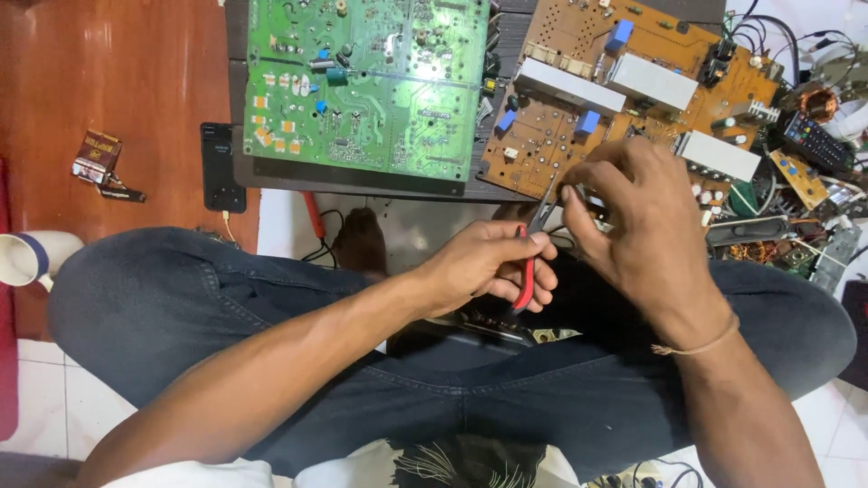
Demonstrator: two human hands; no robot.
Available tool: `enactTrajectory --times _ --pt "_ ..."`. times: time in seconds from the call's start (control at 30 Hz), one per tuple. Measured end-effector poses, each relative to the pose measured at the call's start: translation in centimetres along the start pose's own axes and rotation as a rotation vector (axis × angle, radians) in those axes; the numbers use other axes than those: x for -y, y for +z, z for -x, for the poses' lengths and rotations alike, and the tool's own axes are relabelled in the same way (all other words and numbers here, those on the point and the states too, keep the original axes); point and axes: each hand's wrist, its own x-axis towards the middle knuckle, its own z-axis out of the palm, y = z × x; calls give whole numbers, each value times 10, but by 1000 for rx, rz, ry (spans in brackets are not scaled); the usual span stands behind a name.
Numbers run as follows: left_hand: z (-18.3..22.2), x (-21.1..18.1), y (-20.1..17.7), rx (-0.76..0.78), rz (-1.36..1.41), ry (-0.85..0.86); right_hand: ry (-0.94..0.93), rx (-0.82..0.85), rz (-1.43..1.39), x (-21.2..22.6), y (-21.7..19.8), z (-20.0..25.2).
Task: The person is using pliers to cut and remove various electronic components and wires from several circuit boards for disassembly.
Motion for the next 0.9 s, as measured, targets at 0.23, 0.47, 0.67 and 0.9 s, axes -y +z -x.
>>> enactTrajectory --times 0.23,0.47,0.67,0.9 --pt "1 4 2 -15 -56 80 -40 165 -132 -3 -12 3" --pt "-8 8 -2 9 -11 139 -56 108 -82 -3 -10 2" --pt "8 -16 26 -126 -9 26 -63 94 -117 -6 -7 5" --pt "14 -31 35 -151 47 -22 -60 110 -101 -7 -6 4"
